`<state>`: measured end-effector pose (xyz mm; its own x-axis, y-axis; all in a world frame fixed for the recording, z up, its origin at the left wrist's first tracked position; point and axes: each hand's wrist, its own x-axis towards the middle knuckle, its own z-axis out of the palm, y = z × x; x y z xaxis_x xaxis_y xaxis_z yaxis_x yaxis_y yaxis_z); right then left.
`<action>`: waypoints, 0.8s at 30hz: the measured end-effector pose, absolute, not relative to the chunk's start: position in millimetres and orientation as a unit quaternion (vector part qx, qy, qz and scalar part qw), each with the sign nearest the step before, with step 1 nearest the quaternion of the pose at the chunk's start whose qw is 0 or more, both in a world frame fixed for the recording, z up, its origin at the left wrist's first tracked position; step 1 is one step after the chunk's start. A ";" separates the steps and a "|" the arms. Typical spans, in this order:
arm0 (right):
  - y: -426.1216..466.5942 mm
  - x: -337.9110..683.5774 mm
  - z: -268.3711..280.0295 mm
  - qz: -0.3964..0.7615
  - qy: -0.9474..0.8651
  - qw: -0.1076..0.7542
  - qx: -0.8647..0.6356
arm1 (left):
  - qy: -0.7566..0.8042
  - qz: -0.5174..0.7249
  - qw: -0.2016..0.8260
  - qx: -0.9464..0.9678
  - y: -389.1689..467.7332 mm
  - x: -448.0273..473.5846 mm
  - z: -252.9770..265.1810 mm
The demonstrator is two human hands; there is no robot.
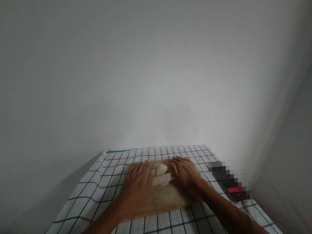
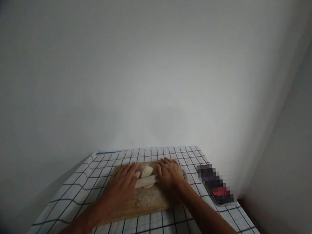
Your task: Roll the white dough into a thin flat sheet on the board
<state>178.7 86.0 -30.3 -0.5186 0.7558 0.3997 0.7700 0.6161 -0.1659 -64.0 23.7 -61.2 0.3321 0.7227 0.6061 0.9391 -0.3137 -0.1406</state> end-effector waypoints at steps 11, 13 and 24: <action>123.2 172.8 -25.4 0.007 -0.884 0.173 -0.434 | -0.587 -0.194 0.190 -0.763 43.4 -58.4 -40.5; 110.4 177.6 -28.5 -0.001 -0.883 0.187 -0.430 | -0.587 -0.198 0.202 -0.758 32.3 -53.8 -44.6; 106.6 182.3 -27.5 0.026 -0.885 0.192 -0.425 | -0.593 -0.208 0.187 -0.755 39.0 -53.7 -46.2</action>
